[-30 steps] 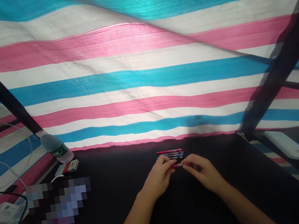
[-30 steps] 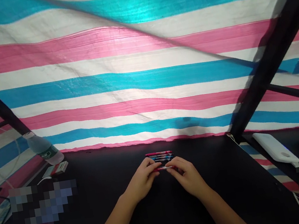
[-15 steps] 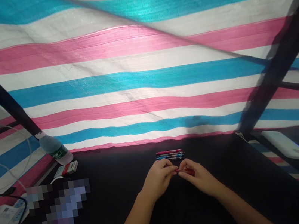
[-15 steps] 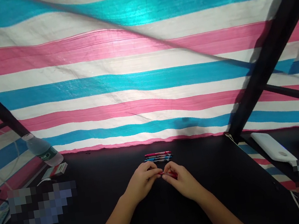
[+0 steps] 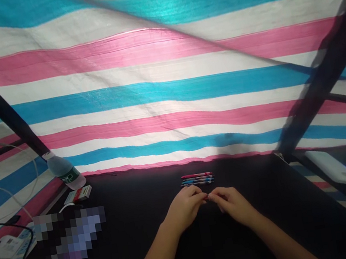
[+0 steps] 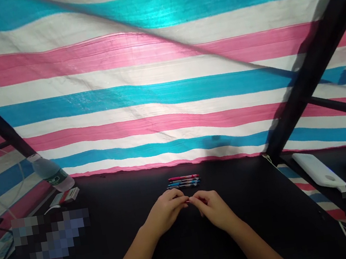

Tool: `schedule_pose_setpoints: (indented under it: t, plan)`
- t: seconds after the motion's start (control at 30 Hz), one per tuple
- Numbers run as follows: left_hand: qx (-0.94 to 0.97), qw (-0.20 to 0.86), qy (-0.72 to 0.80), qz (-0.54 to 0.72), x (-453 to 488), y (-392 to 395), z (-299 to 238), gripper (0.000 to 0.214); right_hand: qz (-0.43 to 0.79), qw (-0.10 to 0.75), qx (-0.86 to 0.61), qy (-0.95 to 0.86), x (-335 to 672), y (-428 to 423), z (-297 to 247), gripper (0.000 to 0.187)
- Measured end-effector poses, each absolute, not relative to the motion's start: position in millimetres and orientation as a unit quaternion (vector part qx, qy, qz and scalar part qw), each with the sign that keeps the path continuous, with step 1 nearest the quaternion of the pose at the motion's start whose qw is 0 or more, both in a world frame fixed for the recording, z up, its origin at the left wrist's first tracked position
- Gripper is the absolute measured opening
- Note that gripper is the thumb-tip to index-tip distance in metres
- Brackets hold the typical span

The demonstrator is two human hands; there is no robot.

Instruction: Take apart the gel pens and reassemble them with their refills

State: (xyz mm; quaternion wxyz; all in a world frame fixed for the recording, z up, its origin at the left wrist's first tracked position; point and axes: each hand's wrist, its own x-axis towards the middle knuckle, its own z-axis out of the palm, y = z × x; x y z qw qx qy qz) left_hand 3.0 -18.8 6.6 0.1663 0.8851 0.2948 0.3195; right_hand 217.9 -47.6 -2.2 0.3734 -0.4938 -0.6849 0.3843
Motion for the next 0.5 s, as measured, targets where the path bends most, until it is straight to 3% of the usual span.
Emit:
schedule_pose_setpoints:
  t: [0.2,0.37,0.5]
  plan:
    - [0.853,0.217,0.326,0.346,4.7,-19.6,5.7,0.022,0.312,0.453,-0.465,-0.694,219.3,-46.1,-1.6,0.025]
    - [0.893,0.164,0.276,0.315,5.1,-20.7,5.9,0.027,0.420,0.367,-0.499,-0.663,218.3,-45.1,-5.4,0.058]
    - [0.849,0.234,0.333,0.337,6.4,-18.9,8.9,0.021,0.297,0.444,-0.471,-0.702,220.4,-46.9,0.6,0.029]
